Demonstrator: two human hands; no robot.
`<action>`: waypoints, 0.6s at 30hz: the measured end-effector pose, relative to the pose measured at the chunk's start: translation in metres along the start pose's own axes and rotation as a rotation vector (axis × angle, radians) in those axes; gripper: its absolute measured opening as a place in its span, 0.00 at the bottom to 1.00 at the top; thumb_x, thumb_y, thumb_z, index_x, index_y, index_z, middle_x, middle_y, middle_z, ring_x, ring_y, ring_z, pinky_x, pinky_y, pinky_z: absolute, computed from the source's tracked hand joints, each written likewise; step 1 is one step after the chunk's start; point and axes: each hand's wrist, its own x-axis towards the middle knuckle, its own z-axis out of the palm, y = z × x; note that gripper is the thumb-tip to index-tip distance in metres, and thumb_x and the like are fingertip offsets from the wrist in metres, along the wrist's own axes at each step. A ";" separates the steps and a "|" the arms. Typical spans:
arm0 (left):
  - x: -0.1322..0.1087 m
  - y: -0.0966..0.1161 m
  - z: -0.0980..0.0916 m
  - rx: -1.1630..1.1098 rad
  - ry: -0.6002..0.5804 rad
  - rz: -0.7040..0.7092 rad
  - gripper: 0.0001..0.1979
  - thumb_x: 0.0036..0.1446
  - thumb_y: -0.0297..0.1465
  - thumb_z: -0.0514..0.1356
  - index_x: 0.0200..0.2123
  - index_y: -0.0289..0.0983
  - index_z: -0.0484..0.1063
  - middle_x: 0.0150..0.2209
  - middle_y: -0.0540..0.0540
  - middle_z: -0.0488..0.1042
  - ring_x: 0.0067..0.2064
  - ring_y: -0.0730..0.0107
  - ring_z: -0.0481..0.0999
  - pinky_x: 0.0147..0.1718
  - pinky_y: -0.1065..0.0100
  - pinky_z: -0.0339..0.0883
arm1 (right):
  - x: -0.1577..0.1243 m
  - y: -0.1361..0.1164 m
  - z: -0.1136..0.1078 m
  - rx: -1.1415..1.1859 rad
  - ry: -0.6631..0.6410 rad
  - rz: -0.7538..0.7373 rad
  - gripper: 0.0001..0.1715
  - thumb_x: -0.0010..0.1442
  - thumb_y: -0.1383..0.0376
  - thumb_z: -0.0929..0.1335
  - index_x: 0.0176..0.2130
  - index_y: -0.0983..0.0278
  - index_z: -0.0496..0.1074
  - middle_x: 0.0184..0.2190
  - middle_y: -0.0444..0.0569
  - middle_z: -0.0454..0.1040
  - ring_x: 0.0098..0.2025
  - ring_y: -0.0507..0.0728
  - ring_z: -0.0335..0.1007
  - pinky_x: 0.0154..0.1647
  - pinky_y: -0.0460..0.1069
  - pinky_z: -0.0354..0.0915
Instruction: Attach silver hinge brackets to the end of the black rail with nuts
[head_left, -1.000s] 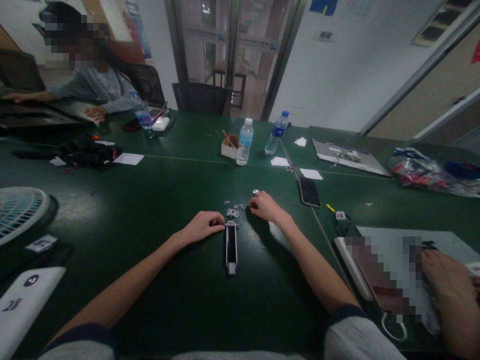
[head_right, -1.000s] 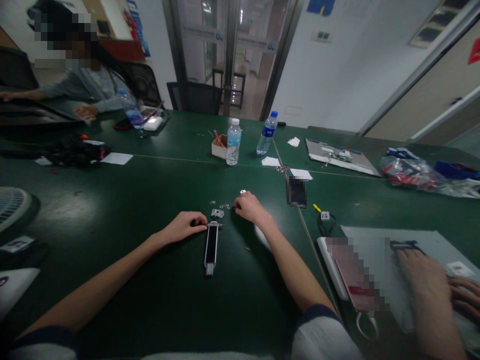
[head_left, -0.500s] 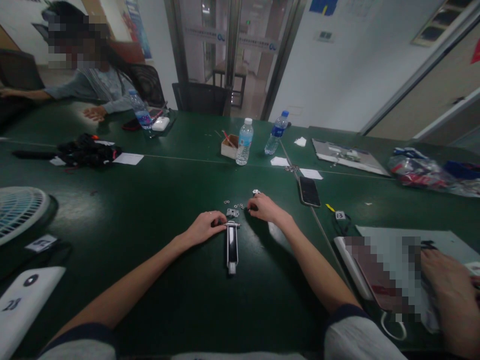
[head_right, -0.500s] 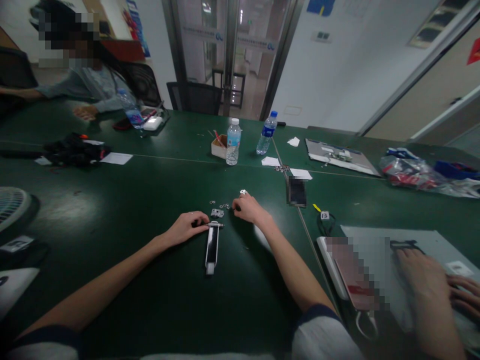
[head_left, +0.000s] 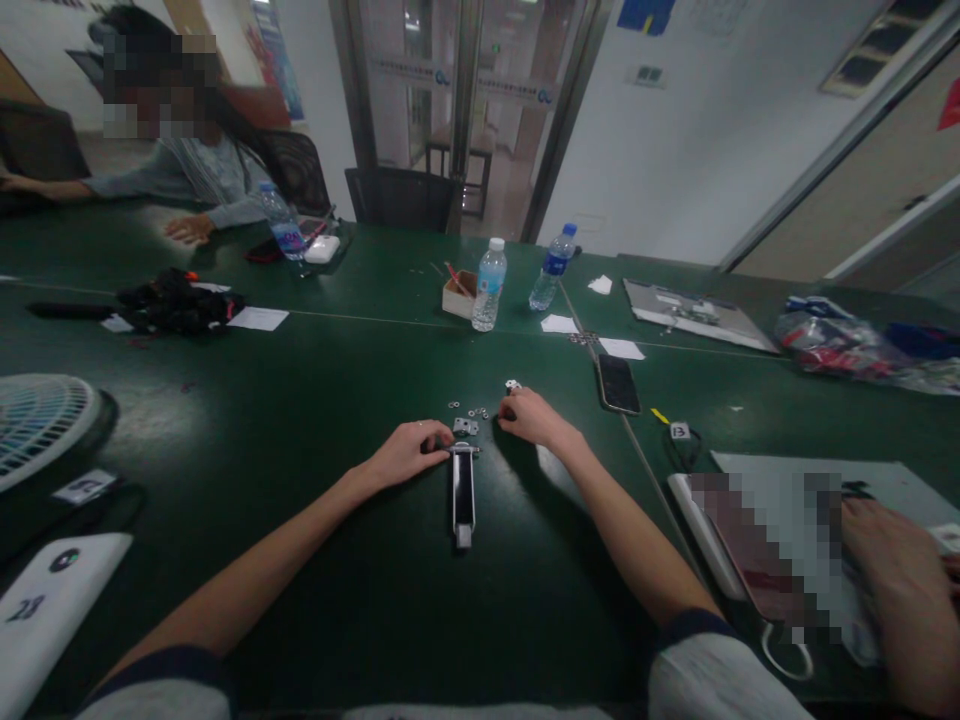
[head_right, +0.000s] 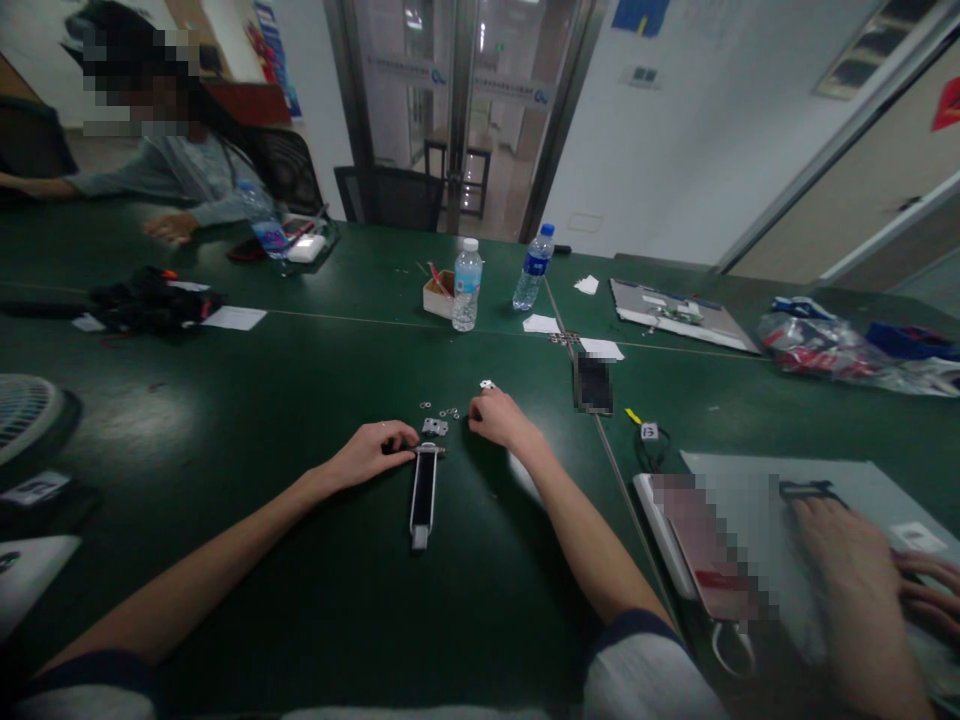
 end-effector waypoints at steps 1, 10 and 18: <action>0.000 0.000 0.000 0.001 0.003 0.001 0.11 0.60 0.32 0.59 0.46 0.36 0.71 0.42 0.47 0.72 0.33 0.71 0.69 0.31 0.69 0.62 | 0.000 -0.001 0.000 -0.005 -0.007 0.003 0.08 0.58 0.64 0.68 0.37 0.65 0.76 0.38 0.54 0.72 0.43 0.57 0.67 0.43 0.48 0.59; -0.001 0.005 -0.006 0.020 0.020 0.008 0.12 0.60 0.34 0.60 0.45 0.36 0.71 0.41 0.47 0.72 0.32 0.71 0.68 0.30 0.70 0.62 | -0.003 -0.015 -0.006 -0.001 0.069 -0.001 0.08 0.57 0.67 0.66 0.32 0.68 0.76 0.35 0.56 0.74 0.41 0.58 0.67 0.41 0.48 0.60; -0.002 0.014 -0.007 0.062 0.203 0.094 0.12 0.60 0.36 0.60 0.45 0.37 0.71 0.39 0.47 0.73 0.36 0.68 0.70 0.35 0.67 0.64 | -0.011 -0.051 -0.015 0.592 -0.058 -0.167 0.11 0.61 0.65 0.65 0.33 0.68 0.74 0.28 0.46 0.73 0.29 0.50 0.64 0.31 0.44 0.57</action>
